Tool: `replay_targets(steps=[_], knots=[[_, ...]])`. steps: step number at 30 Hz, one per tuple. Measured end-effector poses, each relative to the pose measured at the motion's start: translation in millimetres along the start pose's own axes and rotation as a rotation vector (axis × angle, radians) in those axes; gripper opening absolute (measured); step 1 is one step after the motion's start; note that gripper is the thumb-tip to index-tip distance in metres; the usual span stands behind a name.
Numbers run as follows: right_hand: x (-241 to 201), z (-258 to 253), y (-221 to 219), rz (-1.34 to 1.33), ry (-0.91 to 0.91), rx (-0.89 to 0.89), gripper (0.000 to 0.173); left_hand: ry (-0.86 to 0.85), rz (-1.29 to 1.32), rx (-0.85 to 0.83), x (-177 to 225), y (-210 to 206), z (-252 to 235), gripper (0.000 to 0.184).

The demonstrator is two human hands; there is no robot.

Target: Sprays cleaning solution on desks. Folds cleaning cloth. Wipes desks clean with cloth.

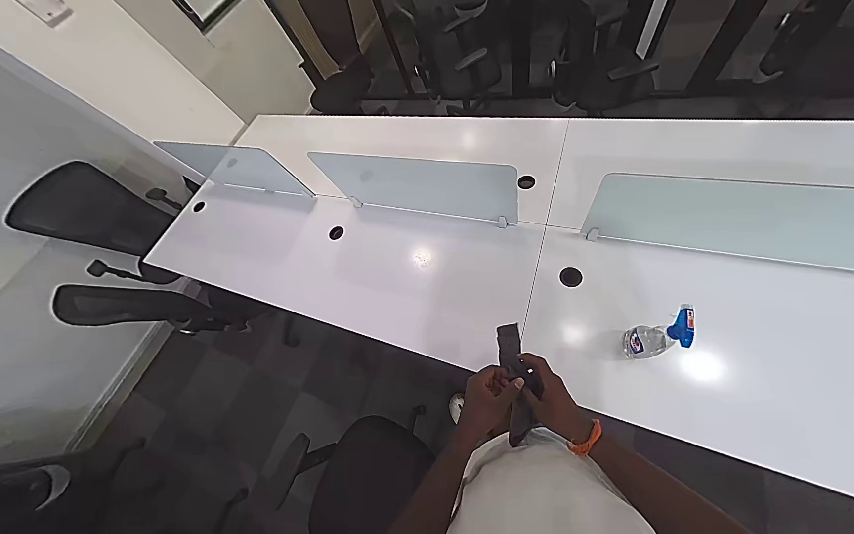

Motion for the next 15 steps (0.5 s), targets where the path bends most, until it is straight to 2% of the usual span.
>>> replay_targets(steps=[5, 10, 15], knots=[[-10, 3, 0, 0.131, 0.048, 0.01, 0.042, 0.039, 0.025, 0.043, 7, -3, -1, 0.018], [-12, 1, 5, 0.238, 0.111, 0.034, 0.033, 0.072, 0.106, 0.038, 5, -5, 1, 0.017], [-17, -3, 3, 0.284, 0.195, 0.016, 0.04, 0.052, 0.194, 0.029, 12, -2, 4, 0.018]])
Point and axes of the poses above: each hand's wrist, its own z-axis away from the middle knuckle, its own y-axis out of the back of the hand, x = y × z, the point moved 5 cm from there along -z, towards the middle knuckle, and after that the axes turned 3 degrees about x, right-handed, at the moved point
